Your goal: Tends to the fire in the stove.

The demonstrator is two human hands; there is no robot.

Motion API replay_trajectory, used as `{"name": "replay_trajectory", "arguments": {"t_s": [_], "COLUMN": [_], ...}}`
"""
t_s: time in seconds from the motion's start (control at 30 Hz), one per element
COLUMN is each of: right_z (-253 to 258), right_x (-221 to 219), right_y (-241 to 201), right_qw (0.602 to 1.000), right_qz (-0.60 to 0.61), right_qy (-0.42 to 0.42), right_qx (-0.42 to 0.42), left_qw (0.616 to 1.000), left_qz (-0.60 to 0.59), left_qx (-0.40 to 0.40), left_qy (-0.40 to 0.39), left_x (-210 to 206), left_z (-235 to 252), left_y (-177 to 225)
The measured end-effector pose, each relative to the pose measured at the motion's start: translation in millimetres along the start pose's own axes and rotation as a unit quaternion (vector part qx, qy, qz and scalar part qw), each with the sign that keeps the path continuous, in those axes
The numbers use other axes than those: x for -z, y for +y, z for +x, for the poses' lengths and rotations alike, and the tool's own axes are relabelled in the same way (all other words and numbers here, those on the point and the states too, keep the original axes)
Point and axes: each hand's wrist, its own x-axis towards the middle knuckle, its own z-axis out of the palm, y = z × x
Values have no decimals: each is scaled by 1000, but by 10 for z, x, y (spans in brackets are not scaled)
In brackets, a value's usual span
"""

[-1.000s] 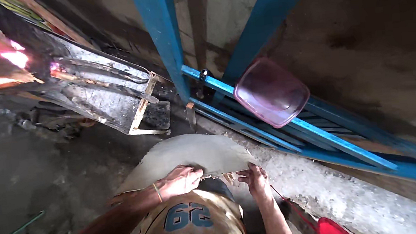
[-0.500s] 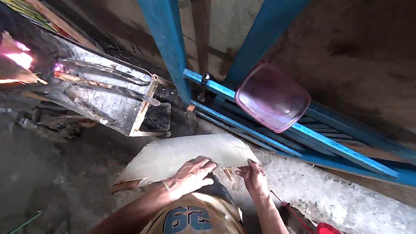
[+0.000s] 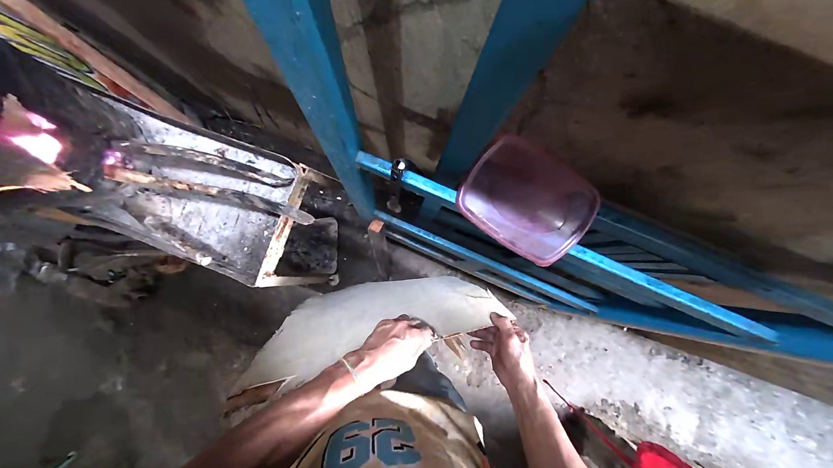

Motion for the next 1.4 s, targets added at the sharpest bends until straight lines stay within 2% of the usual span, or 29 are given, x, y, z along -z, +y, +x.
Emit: {"name": "replay_trajectory", "arguments": {"t_s": [0.2,0.43,0.97,1.07,1.2,1.27,1.4], "right_z": [-31,-61,-192,-360,-601,-609,-469], "right_x": [-41,-100,-175,-218,-279,-394,-700], "right_y": [-46,-73,-57,42,374,474,475], "right_qw": [1000,999,997,999,982,968,982], "right_qz": [-5,-15,-33,-41,-115,-145,-115], "right_qy": [16,36,66,6,-152,-202,-151], "right_qx": [-12,-21,-30,-14,11,16,-12], "left_qw": [997,992,997,997,994,993,997], "left_qz": [68,122,59,47,76,84,50], "left_qx": [-29,31,40,46,65,66,45], "left_qy": [5,-3,-43,-41,-42,-43,-33], "left_x": [-43,-86,92,123,255,329,320], "left_z": [15,-5,43,19,32,71,180], "left_y": [17,253,138,124,182,161,20]}}
